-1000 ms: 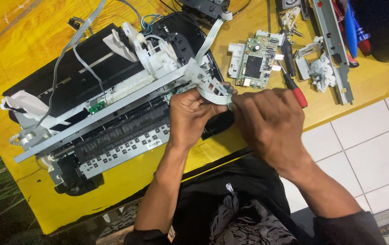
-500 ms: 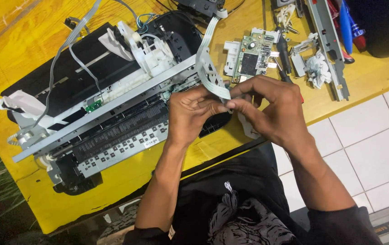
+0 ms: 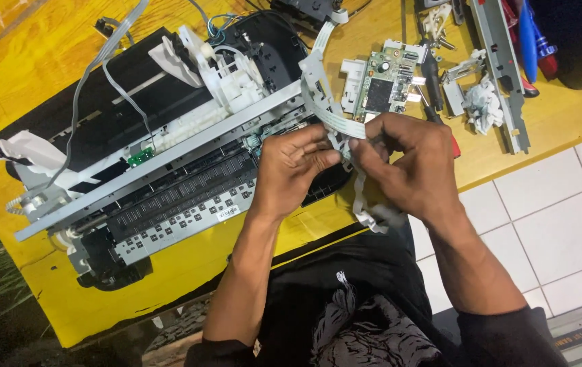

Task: The person disassembles a printer on a yellow table, removing a white plastic component and a circuit board. They then use a screwdriver to manipulate wires and a ribbon cable within the printer's internal mechanism.

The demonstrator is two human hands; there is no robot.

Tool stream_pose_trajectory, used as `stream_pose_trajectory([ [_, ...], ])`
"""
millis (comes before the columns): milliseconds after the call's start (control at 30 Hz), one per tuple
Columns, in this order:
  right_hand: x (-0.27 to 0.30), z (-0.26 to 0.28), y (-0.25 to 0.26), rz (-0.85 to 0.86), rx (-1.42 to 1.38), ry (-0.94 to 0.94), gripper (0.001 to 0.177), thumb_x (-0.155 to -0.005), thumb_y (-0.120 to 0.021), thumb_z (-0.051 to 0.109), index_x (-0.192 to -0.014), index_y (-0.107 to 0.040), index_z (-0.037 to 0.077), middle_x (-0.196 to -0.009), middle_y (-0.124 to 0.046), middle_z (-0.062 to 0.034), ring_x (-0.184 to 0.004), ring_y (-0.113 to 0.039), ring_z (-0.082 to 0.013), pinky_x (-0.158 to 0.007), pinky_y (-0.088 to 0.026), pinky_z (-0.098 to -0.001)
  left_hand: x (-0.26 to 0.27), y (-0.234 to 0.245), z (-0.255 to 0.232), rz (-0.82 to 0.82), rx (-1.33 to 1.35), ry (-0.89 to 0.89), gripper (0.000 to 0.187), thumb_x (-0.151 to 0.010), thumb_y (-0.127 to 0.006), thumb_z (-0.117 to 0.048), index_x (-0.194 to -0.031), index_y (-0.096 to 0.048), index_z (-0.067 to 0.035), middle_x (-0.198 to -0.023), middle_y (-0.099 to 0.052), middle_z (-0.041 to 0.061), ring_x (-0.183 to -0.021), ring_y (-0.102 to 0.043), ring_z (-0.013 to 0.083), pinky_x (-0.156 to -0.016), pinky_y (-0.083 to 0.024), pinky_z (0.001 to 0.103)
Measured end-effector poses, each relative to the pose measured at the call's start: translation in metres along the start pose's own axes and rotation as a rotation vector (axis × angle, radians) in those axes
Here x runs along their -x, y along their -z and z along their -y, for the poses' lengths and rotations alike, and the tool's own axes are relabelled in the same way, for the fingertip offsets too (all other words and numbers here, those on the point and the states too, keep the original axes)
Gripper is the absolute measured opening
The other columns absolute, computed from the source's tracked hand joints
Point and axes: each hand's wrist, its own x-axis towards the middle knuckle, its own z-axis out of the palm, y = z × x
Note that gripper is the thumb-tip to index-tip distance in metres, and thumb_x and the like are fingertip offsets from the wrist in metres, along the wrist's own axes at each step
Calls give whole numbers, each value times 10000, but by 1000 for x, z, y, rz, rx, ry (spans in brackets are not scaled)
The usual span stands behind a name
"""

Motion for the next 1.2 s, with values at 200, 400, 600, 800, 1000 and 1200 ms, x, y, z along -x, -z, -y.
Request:
stream_pose_trajectory([
  [200, -3, 1, -7, -105, -229, -16, 39, -870, -728, -60, -833, -727, -48, -572, -575, -146, -551, -558, -193, -535, -489, -329, -5, -7, -25, -52, 109, 9, 173, -930, -742, 42, -1100, -748, 7, -904, -746, 65, -933, -603, 60, -864, -603, 312],
  [400, 0, 6, -14, -180, -157, 89, 61, -894, -738, -68, -840, -736, -41, -577, -596, -137, -508, -615, -239, -502, -509, -331, -5, -6, -16, -56, 123, -19, 124, -909, -763, 33, -1025, -725, 12, -848, -727, 88, -895, -600, 58, -847, -598, 305],
  [600, 6, 13, -1, -193, -53, 176, 279, -862, -841, -45, -1128, -761, -15, -862, -736, -153, -739, -703, -306, -726, -580, -398, 2, -3, 4, -128, 248, -24, 262, -896, -771, 33, -1153, -722, 43, -1040, -776, 132, -1012, -699, 131, -895, -621, 307],
  [800, 19, 19, -10, -191, 42, 272, 311, -826, -867, -46, -1108, -760, 30, -931, -727, -117, -822, -686, -343, -803, -576, -439, -2, -2, 5, -126, 304, -72, 307, -875, -790, 33, -1174, -718, 34, -1090, -769, 167, -1040, -725, 204, -917, -635, 348],
  [1000, 26, 22, -15, -250, -42, 124, 173, -866, -853, -17, -1015, -779, 27, -747, -710, -123, -701, -712, -304, -726, -576, -391, 4, -3, 16, -116, 390, -61, 265, -867, -817, -10, -1120, -741, -2, -1114, -767, 147, -1118, -680, 201, -980, -589, 363],
  [1200, 36, 19, -23, -207, -327, -224, 114, -860, -820, -19, -942, -740, -18, -712, -729, -140, -714, -697, -188, -755, -588, -386, 4, -2, 20, -4, 485, -49, 298, -824, -844, 3, -1107, -753, -23, -1127, -764, 178, -1121, -707, 250, -1014, -579, 415],
])
